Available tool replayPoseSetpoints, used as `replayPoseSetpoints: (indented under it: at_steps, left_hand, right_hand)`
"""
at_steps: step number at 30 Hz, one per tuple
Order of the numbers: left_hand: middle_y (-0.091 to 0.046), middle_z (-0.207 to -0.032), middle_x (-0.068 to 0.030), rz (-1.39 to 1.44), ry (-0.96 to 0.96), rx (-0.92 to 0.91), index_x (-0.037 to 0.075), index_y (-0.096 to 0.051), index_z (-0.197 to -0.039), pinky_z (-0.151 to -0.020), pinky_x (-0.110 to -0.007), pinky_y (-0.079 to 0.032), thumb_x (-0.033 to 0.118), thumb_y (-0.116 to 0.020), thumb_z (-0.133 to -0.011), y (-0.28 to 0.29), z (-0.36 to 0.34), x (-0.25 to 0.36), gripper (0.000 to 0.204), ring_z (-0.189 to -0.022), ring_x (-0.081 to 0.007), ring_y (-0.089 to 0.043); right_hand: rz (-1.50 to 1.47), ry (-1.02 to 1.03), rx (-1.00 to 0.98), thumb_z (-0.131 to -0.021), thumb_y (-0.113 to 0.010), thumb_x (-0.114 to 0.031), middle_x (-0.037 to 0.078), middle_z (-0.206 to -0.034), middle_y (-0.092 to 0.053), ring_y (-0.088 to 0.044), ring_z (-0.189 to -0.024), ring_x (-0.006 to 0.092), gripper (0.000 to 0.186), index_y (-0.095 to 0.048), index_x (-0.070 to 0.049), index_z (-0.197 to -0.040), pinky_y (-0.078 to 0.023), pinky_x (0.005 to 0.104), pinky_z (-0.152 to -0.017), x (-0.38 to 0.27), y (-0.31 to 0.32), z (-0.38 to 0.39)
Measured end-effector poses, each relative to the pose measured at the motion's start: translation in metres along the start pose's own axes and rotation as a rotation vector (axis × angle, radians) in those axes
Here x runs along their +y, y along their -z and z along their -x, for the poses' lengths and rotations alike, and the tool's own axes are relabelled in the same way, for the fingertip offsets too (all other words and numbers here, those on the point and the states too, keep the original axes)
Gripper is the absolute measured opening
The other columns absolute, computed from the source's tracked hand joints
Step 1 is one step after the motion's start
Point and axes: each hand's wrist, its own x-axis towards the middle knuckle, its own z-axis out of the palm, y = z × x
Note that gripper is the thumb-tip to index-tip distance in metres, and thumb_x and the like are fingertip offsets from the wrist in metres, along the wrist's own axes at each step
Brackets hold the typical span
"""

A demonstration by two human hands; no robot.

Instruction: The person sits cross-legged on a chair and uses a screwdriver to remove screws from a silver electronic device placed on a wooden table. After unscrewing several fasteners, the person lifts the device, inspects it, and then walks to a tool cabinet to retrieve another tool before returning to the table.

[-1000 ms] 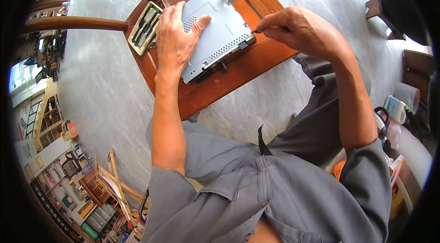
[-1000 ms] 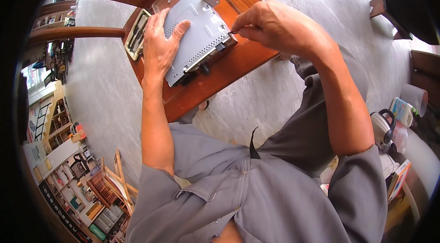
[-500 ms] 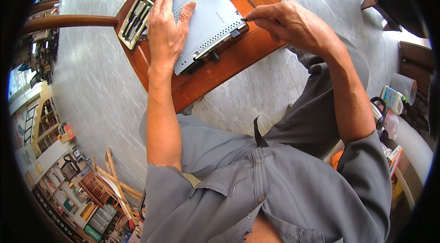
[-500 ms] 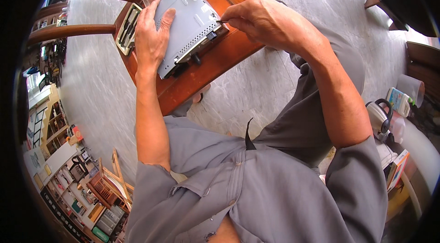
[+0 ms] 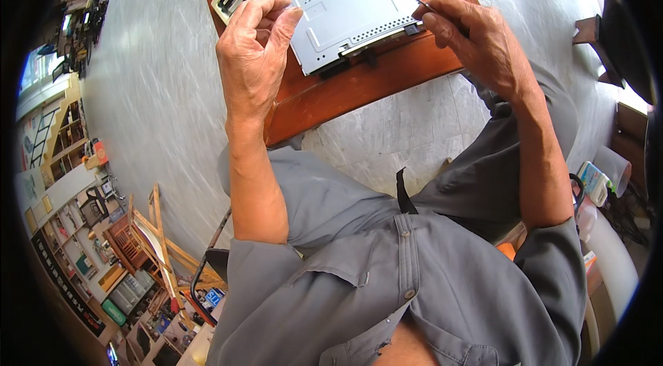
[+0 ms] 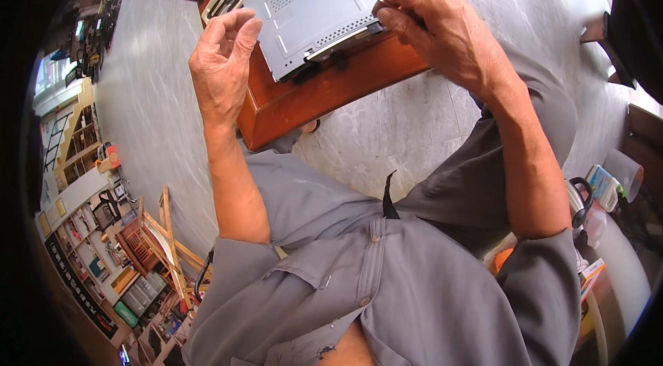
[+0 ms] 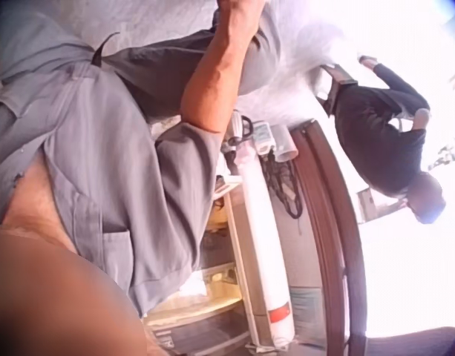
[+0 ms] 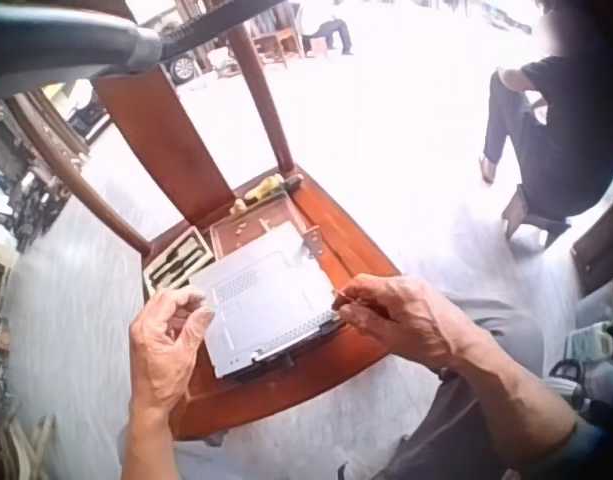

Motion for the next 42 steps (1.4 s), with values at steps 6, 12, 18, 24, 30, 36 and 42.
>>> replayPoseSetpoints:
  at_steps: [6, 12, 18, 24, 30, 36, 42]
  left_hand:
    - [-0.062, -0.087, -0.0046, -0.044, 0.104, -0.107, 0.000, -0.069, -0.108, -0.065, -0.028, -0.053, 0.018, -0.080, -0.091, 0.009, 0.020, 0.007, 0.027, -0.071, -0.0110, -0.057]
    - [-0.061, -0.097, -0.0069, -0.145, 0.215, -0.211, 0.003, -0.062, -0.118, -0.070, -0.034, -0.054, 0.020, -0.086, -0.082, 0.010, 0.055, 0.013, 0.047, -0.073, -0.0171, -0.057]
    - [-0.067, -0.103, -0.0118, -0.139, 0.121, -0.177, 0.002, -0.056, -0.128, -0.076, -0.035, -0.056, 0.008, -0.083, -0.084, 0.006, 0.061, 0.000, 0.053, -0.082, -0.0197, -0.062]
    - [-0.069, -0.105, -0.0146, -0.101, 0.106, -0.178, 0.002, -0.055, -0.130, -0.078, -0.037, -0.056, 0.009, -0.081, -0.087, 0.000, 0.062, -0.003, 0.051, -0.091, -0.0245, -0.068]
    - [-0.071, -0.100, -0.0216, -0.011, 0.140, -0.164, 0.002, -0.050, -0.128, -0.080, -0.047, -0.055, 0.009, -0.080, -0.086, 0.000, 0.061, 0.001, 0.052, -0.094, -0.0407, -0.071]
    - [-0.071, -0.096, -0.0192, -0.021, 0.130, -0.154, 0.002, -0.050, -0.134, -0.078, -0.044, -0.056, 0.011, -0.080, -0.086, -0.003, 0.060, -0.003, 0.057, -0.090, -0.0355, -0.072]
    - [-0.071, -0.100, -0.0178, -0.089, 0.060, -0.102, 0.003, -0.052, -0.137, -0.077, -0.040, -0.058, 0.018, -0.083, -0.086, -0.011, 0.061, -0.011, 0.061, -0.089, -0.0297, -0.073]
  right_hand:
    - [0.098, 0.245, 0.093, -0.100, -0.060, -0.012, 0.018, -0.082, -0.068, -0.068, -0.073, 0.0304, 0.019, -0.069, -0.002, -0.113, -0.054, 0.0386, -0.070, -0.022, -0.031, 0.006]
    - [0.282, 0.162, 0.013, -0.097, -0.065, -0.013, 0.013, -0.075, -0.068, -0.067, -0.067, 0.0251, 0.017, -0.070, -0.008, -0.113, -0.054, 0.0369, -0.063, -0.037, -0.049, 0.005]
    - [0.462, 0.245, 0.094, -0.093, -0.067, -0.016, 0.013, -0.082, -0.070, -0.070, -0.076, 0.0333, 0.009, -0.070, -0.008, -0.097, -0.055, 0.0417, -0.068, -0.048, -0.065, 0.001]
    - [0.647, 0.173, 0.137, -0.094, -0.065, -0.016, 0.012, -0.086, -0.069, -0.069, -0.076, 0.0337, 0.013, -0.067, -0.005, -0.090, -0.054, 0.0429, -0.068, -0.061, -0.076, 0.000]
    - [0.539, 0.043, 0.211, -0.097, -0.064, -0.018, 0.015, -0.093, -0.071, -0.071, -0.082, 0.0368, 0.014, -0.064, -0.004, -0.099, -0.054, 0.0463, -0.071, -0.062, -0.093, 0.008]
    - [0.294, -0.014, 0.305, -0.097, -0.066, -0.016, 0.017, -0.096, -0.073, -0.072, -0.085, 0.0368, 0.015, -0.062, -0.003, -0.104, -0.055, 0.0441, -0.074, -0.048, -0.109, 0.017]
    - [0.207, 0.015, 0.343, -0.097, -0.067, -0.015, 0.017, -0.095, -0.073, -0.072, -0.083, 0.0348, 0.016, -0.062, -0.002, -0.103, -0.056, 0.0425, -0.074, -0.042, -0.115, 0.015]
